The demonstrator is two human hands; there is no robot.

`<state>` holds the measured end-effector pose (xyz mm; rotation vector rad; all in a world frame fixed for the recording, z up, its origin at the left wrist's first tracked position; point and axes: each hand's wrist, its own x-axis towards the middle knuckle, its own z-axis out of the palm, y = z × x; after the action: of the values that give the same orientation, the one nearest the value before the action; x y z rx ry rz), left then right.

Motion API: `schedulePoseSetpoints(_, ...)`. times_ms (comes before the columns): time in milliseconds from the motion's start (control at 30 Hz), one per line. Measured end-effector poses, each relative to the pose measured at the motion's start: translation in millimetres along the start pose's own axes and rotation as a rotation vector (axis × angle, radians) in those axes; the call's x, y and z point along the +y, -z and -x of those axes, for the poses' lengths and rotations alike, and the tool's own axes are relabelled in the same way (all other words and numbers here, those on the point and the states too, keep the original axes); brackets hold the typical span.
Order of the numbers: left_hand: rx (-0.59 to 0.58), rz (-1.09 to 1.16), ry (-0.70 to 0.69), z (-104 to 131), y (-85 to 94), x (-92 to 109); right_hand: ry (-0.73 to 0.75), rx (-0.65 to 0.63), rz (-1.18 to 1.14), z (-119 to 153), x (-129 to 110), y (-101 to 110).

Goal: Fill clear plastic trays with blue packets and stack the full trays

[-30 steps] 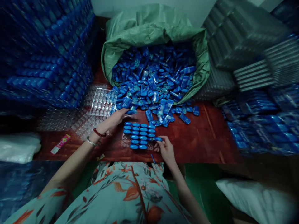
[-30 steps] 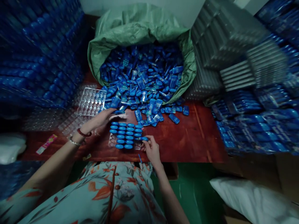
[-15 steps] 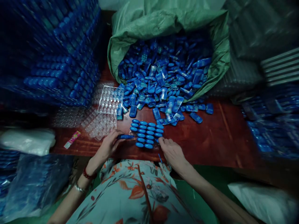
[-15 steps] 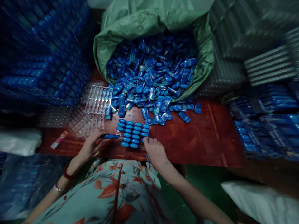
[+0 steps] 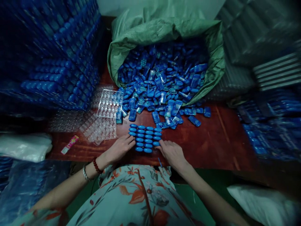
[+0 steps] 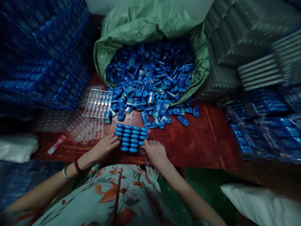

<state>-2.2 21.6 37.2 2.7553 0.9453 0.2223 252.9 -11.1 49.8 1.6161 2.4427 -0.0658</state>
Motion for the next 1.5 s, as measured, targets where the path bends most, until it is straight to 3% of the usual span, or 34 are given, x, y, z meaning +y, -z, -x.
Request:
schedulePoseSetpoints(100,0.001,0.003,0.047,-1,0.8,0,-0.056,0.063,-0.063,5,2,0)
schedulePoseSetpoints(200,0.135,0.041,0.078,2,4.0,-8,-0.102,0.136,-0.170,4,16,4)
schedulePoseSetpoints(300,0.316,0.155,0.196,-9,12.1,-26,-0.100,0.174,-0.241,-15,39,7)
schedulePoseSetpoints(367,0.352,0.197,0.331,-29,18.8,-41,-0.018,0.126,-0.249,-36,53,9)
schedulePoseSetpoints(433,0.258,0.145,0.462,-55,24.1,-56,0.085,0.025,-0.225,-60,62,10)
schedulePoseSetpoints(533,-0.039,0.038,0.604,-93,24.2,-69,0.170,-0.104,-0.175,-88,66,12)
schedulePoseSetpoints(600,-0.170,0.036,0.611,-108,17.8,-73,0.189,-0.137,-0.151,-96,66,11)
schedulePoseSetpoints(667,-0.204,0.077,0.583,-113,8.8,-74,0.187,-0.131,-0.143,-96,68,9)
schedulePoseSetpoints(733,-0.142,0.150,0.561,-108,2.4,-74,0.162,-0.078,-0.179,-88,72,4)
schedulePoseSetpoints(800,0.022,0.255,0.539,-94,3.7,-74,0.103,0.057,-0.303,-71,76,0)
schedulePoseSetpoints(900,0.334,0.351,0.505,-59,22.5,-65,-0.110,0.395,-0.640,-34,81,-7)
schedulePoseSetpoints(967,0.452,0.392,0.525,-29,38.1,-53,-0.239,0.522,-0.876,-4,79,-11)
schedulePoseSetpoints(1067,0.387,0.571,0.628,16,45.2,-33,-0.246,0.441,-1.120,32,61,-19)
schedulePoseSetpoints(1200,0.247,0.718,0.711,51,21.3,-15,-0.153,0.456,-1.094,47,23,-34)
schedulePoseSetpoints(1333,0.323,0.570,0.629,45,4.9,2,0.071,0.417,-0.742,39,5,-40)
schedulePoseSetpoints(1500,0.311,0.295,0.380,32,-3.9,16,0.155,0.193,-0.302,31,5,-16)
